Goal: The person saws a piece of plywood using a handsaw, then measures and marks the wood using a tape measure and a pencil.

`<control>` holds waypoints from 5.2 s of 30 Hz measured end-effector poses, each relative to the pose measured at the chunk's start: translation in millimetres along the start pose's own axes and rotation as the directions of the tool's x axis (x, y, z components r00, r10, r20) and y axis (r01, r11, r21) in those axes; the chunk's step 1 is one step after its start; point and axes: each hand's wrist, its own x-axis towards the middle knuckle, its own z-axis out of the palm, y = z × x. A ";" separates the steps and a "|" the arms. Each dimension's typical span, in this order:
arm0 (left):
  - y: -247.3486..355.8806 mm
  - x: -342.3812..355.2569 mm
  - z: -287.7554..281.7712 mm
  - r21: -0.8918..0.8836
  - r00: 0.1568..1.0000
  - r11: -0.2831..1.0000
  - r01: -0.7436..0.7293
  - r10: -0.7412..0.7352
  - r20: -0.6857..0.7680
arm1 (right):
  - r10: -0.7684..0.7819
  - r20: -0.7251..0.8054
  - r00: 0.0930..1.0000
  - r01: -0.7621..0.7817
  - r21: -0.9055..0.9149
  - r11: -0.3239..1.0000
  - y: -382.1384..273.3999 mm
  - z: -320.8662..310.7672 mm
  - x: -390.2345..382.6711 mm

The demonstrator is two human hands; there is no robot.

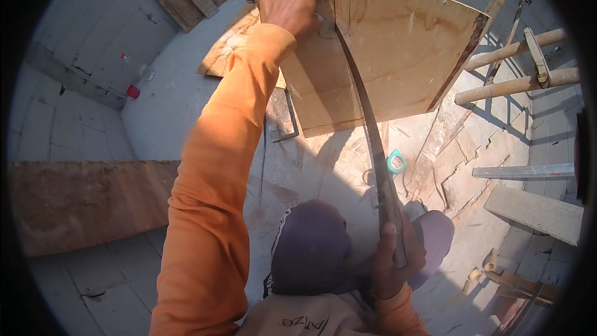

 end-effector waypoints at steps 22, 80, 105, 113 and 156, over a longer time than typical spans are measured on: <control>7.4 0.7 16.4 -0.023 0.997 0.999 -0.026 0.025 -0.072 | 0.064 -0.073 0.995 -0.053 0.150 0.987 14.1 92.7 138.8; 3.3 -0.3 -8.6 -0.045 0.999 0.998 -0.044 0.045 0.005 | 0.149 -0.245 0.958 -0.157 -0.015 0.987 1.2 -84.2 -28.7; 12.0 9.3 -20.5 -0.134 0.989 0.991 0.005 0.014 0.146 | -0.230 -0.264 0.937 0.214 -0.089 0.973 2.5 -4.7 50.6; 6.8 20.8 -22.3 -0.358 0.988 0.929 -0.094 0.131 0.079 | -0.217 -0.192 0.957 0.207 -0.070 0.976 4.3 7.9 59.0; 20.4 4.2 -17.2 -0.333 0.994 0.937 -0.105 0.105 -0.019 | -0.066 -0.124 0.990 0.069 0.019 0.997 8.8 -6.4 58.5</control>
